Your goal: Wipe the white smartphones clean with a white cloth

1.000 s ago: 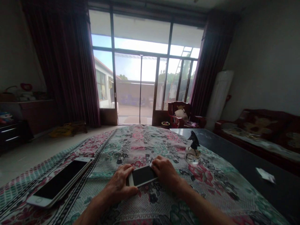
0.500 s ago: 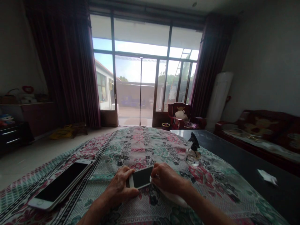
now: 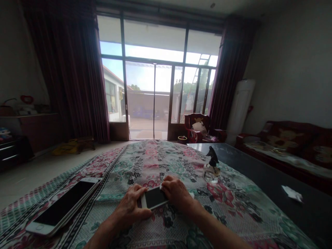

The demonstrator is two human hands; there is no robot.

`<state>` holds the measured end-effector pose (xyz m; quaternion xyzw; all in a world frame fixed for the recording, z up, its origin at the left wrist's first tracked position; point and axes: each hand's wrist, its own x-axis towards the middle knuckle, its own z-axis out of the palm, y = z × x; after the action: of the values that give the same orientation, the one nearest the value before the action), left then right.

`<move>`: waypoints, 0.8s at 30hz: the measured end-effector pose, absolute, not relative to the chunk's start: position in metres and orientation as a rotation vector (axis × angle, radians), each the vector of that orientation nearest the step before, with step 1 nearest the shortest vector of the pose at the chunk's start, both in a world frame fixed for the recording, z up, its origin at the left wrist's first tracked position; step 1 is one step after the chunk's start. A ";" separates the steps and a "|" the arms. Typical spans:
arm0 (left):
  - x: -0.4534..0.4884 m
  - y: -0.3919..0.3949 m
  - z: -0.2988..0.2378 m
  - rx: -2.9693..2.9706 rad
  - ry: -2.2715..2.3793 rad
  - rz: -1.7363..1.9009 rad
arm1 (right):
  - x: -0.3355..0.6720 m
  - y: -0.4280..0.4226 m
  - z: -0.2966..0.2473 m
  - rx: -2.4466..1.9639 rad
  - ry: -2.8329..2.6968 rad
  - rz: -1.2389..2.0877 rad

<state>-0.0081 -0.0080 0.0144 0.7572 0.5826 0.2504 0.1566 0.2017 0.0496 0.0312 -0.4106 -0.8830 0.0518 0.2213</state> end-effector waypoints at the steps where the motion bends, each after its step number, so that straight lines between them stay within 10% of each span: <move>1: -0.008 -0.008 0.015 2.165 1.668 0.711 | 0.202 0.047 0.031 -1.105 -2.450 0.157; 24: -0.021 -0.011 0.020 2.104 1.564 0.685 | 0.195 0.051 0.025 -1.070 -2.477 0.104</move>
<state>-0.0211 -0.0110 0.0202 0.7586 0.5637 0.2468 0.2142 0.1949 0.0512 0.0252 -0.3866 -0.8951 0.0376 0.2191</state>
